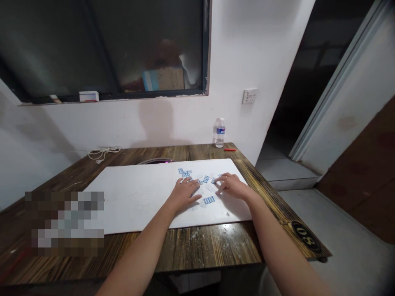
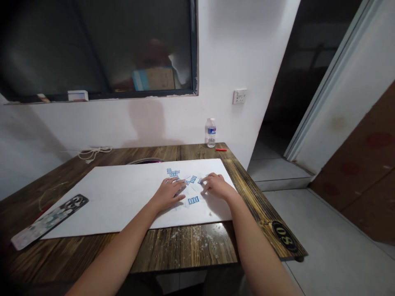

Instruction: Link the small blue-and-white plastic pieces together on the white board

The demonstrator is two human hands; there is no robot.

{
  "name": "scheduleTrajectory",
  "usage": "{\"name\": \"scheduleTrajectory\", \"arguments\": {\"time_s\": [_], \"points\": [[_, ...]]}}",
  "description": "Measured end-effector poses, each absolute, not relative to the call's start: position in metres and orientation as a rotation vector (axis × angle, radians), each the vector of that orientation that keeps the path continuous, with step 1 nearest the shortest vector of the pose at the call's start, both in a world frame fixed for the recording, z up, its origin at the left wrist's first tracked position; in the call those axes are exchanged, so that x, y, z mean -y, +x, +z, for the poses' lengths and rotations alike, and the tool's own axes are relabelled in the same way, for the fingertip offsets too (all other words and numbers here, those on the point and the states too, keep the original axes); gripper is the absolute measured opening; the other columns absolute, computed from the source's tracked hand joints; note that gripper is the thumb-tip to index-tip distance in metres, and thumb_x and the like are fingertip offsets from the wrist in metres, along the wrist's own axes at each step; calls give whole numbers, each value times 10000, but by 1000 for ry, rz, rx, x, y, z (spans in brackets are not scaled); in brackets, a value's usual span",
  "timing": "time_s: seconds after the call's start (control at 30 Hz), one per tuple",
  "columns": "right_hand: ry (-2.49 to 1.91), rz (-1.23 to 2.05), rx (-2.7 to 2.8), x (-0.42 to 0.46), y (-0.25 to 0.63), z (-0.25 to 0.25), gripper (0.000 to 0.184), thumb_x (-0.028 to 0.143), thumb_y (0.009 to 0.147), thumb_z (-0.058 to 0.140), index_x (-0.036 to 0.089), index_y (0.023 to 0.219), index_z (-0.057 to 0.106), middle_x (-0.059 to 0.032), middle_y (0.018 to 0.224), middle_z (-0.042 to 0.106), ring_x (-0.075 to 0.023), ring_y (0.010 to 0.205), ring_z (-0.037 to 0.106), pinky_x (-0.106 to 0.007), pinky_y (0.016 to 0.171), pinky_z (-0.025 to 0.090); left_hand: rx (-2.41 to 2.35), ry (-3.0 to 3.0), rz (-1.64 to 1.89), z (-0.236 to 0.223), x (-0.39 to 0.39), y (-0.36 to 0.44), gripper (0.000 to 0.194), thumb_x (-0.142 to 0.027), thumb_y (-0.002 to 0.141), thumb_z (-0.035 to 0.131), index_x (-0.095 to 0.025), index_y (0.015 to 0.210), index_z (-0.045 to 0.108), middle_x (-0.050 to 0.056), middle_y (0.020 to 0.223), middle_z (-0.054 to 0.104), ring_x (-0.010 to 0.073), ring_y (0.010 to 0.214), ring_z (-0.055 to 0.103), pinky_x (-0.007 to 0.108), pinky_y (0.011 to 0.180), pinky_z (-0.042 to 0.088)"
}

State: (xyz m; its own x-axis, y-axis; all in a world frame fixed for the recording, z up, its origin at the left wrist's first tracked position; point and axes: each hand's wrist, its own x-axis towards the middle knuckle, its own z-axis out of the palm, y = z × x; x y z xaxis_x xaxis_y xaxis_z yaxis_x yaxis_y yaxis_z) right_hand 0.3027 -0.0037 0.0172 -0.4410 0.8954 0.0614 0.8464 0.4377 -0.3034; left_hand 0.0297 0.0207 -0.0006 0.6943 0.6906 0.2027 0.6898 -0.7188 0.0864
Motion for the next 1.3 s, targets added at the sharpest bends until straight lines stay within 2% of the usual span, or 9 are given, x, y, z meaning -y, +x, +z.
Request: {"name": "scheduleTrajectory", "arguments": {"time_s": [0.2,0.33,0.4,0.63,0.8,1.0,1.1,1.2,1.3], "points": [[-1468,305,2420,6,302,20,392,49,800,507,304,811,804,-9,1275,675,-294,1226,500,-501,1011,339,-1169,2875,393,2,-21,29,446,-489,945,500,-286,1336,570,51,1431,561,306,1370,408,508,1109,265],[-1399,261,2359,8,295,21,522,2,785,455,327,1048,768,-6,1291,667,-262,1228,522,-491,1024,349,-1181,2867,418,3,-23,28,431,-470,958,485,-280,1334,578,53,1421,571,302,1357,423,506,1090,295],[-1379,281,2412,9,293,20,555,-1,780,463,352,1099,750,2,1334,639,-269,1264,500,-499,1033,353,-1166,2870,442,3,-23,27,417,-458,959,486,-282,1322,594,56,1407,583,299,1349,432,505,1086,304],[-1262,394,2559,10,290,22,479,62,808,517,406,1027,768,46,1420,564,-304,1356,409,-542,1090,313,-837,2877,440,14,-18,22,281,-437,949,524,-357,1121,732,13,1369,616,278,1330,469,500,1093,318],[-1295,496,2628,11,288,22,385,135,822,570,419,977,779,81,1460,519,-344,1412,332,-575,1109,272,-681,2798,316,22,-13,21,250,-519,918,557,-416,997,771,-38,1453,538,306,1405,383,538,1110,299],[-1321,501,2568,10,292,22,315,133,796,596,367,834,804,64,1411,571,-341,1385,360,-554,1091,298,-639,2733,277,24,-14,20,289,-525,926,540,-377,924,788,-34,1422,570,280,1410,383,514,1127,299],[-1255,455,2504,6,291,19,391,58,767,553,345,861,802,43,1357,617,-297,1320,442,-509,1085,321,-670,2689,375,20,-17,20,324,-495,951,498,-343,974,783,8,1365,620,254,1344,470,462,1109,349],[-1230,360,2371,2,288,13,484,4,744,513,312,1002,781,2,1294,663,-257,1241,516,-455,1057,361,-922,2665,561,13,-24,19,346,-459,964,467,-300,1084,750,57,1295,664,250,1254,550,454,1079,391],[-1248,255,2272,-3,284,6,513,-12,750,493,295,1060,762,-18,1245,690,-250,1185,554,-441,1011,387,-1359,2655,641,4,-33,14,371,-430,951,478,-276,1227,672,70,1359,621,276,1307,502,498,1083,373]]}}
